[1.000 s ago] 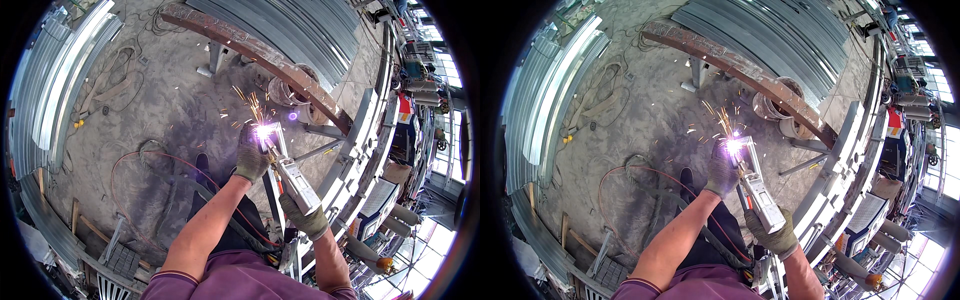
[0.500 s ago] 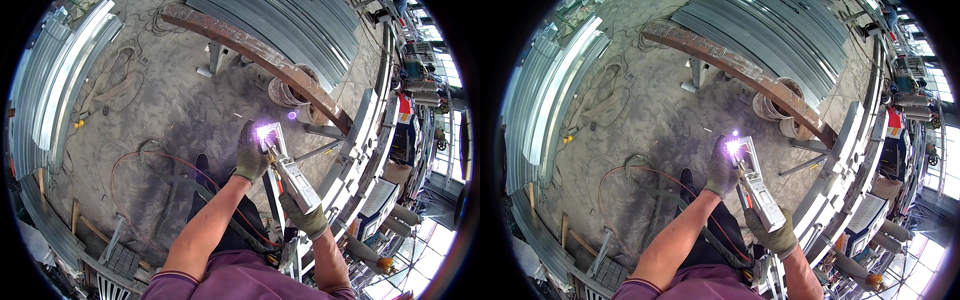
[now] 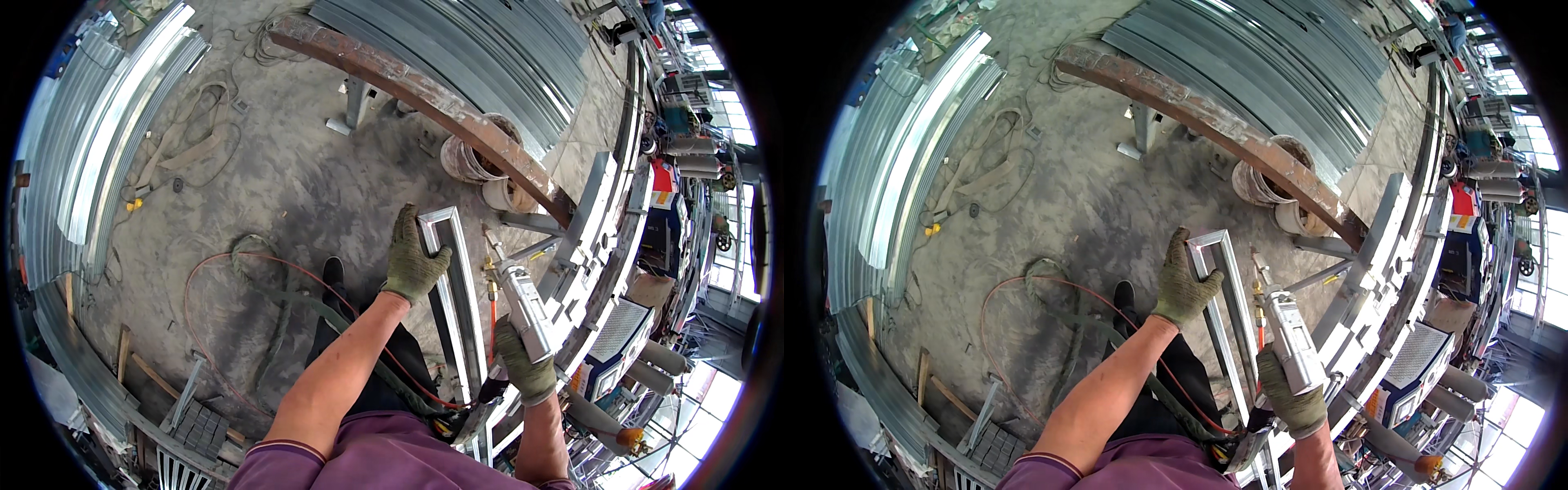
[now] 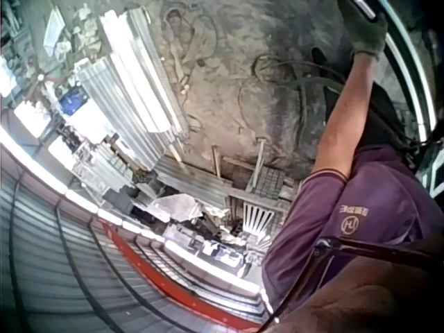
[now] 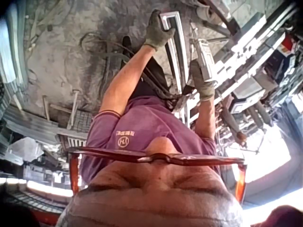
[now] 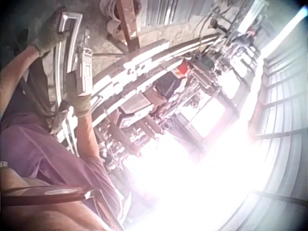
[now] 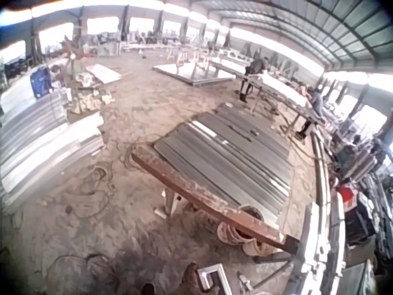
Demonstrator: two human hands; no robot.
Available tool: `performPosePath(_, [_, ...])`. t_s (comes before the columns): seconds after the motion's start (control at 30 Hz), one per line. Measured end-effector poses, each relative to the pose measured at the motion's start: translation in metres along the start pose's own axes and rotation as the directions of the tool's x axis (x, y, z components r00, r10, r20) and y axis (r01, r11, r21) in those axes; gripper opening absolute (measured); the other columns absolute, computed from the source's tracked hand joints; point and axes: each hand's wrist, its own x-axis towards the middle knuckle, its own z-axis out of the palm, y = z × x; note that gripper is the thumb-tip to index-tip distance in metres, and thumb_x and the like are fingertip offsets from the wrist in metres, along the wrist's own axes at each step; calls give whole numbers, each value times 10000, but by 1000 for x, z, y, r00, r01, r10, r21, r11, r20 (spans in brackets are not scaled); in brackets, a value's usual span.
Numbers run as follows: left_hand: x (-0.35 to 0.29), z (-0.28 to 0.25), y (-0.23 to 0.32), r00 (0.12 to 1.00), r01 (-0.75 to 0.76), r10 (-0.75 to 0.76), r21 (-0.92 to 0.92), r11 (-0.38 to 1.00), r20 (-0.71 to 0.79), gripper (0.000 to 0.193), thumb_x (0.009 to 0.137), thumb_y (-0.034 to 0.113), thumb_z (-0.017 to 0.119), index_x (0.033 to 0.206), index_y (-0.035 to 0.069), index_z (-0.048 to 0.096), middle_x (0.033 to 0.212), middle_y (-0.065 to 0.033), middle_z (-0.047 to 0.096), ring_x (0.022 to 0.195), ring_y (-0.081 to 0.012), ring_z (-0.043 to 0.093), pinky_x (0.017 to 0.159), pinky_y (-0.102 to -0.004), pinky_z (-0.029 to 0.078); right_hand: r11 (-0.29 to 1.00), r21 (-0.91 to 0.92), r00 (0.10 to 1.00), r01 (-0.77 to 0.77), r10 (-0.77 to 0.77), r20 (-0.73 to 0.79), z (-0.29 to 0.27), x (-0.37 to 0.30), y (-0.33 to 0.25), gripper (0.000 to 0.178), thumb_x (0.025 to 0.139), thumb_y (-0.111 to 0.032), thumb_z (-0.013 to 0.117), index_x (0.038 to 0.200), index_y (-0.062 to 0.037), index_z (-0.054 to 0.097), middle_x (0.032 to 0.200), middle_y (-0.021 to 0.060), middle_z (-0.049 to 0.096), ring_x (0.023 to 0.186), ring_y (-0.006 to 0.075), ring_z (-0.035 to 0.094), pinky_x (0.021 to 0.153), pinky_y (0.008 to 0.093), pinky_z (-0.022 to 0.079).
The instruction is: The person welds metal frame components using a handheld welding torch. They position and tack weld rectangular metal pieces on a workbench, then lift and weld a larger frame assembly, creating visible sparks and weld beads throughout.
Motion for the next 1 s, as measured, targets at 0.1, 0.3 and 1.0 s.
performPosePath(0.1, [-2,-1,4,997,-33,38,75,997,-65,1056,802,244,908,1630,-74,333,1607,-300,475,1483,-451,499,1248,-446,410,996,30,995,85,-83,-60,-3,2,5,86,1016,-100,765,1057,-26,750,845,13,702,745,130,665,643,322,529])
performPosePath(0.3, [-60,-31,35,979,-10,39,144,990,-201,987,858,261,905,1604,-96,366,1558,-338,514,1453,-474,525,1235,-471,418,984,175,992,14,8,-123,-6,1,-5,76,1035,-110,741,1035,-34,745,859,24,700,769,119,662,657,312,527])
performPosePath(1.0, [-94,-40,106,737,-38,-43,105,994,675,381,833,208,851,1143,13,744,1103,-155,794,928,-294,779,854,-402,613,516,-228,487,-826,449,-749,-93,-77,309,742,871,-459,806,1434,-3,645,1404,243,688,1312,411,660,1139,476,517])
